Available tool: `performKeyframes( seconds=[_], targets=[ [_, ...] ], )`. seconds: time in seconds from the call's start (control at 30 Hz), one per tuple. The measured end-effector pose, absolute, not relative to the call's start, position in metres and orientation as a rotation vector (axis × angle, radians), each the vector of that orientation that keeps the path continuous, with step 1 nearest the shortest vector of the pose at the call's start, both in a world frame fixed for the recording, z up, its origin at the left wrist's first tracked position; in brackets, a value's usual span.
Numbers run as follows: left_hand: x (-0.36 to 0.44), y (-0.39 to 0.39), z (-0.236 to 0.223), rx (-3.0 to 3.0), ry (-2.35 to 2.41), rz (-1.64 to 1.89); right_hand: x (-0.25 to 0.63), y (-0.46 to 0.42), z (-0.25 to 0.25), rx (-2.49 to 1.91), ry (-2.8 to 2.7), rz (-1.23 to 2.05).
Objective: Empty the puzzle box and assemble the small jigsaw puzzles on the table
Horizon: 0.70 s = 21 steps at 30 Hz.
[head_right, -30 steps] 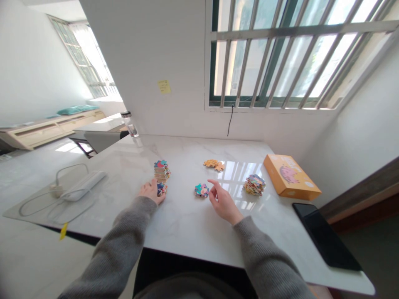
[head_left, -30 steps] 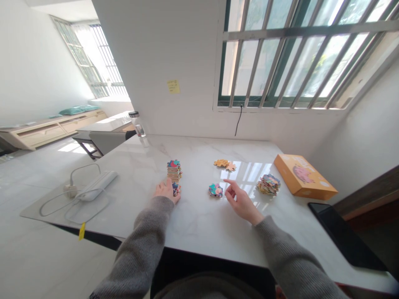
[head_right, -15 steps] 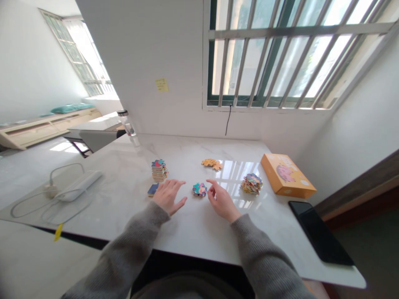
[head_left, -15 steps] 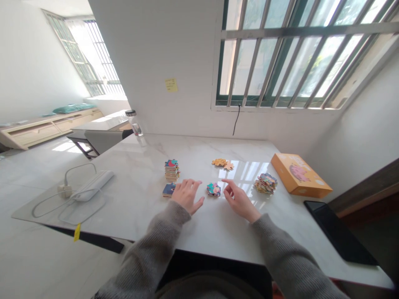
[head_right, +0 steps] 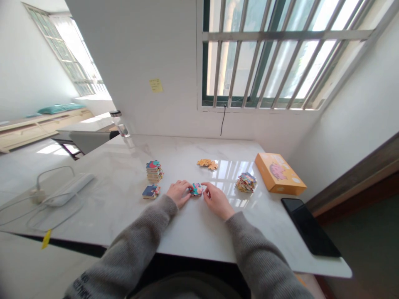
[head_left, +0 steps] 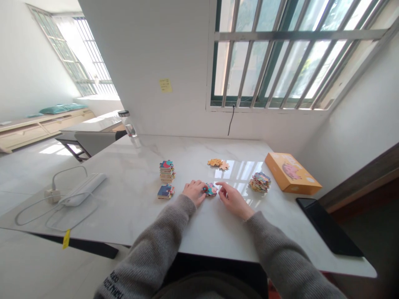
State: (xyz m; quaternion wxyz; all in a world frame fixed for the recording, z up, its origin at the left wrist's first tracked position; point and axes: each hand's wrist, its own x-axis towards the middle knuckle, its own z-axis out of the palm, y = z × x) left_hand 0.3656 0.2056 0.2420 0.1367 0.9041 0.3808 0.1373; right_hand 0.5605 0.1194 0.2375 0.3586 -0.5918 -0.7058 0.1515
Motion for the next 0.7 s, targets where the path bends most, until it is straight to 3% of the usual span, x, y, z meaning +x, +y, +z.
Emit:
performKeyframes(
  seconds=[0.47,0.7],
  targets=[
    [0.364,0.212,0.226,2.612,0.998,0.505,0.556,0.132,0.222,-1.498,-1.888,0.173],
    [0.356,0.217,0.225,2.587,0.677,0.839,0.567,0.122,0.239,-1.336,-1.903,0.211]
  ],
)
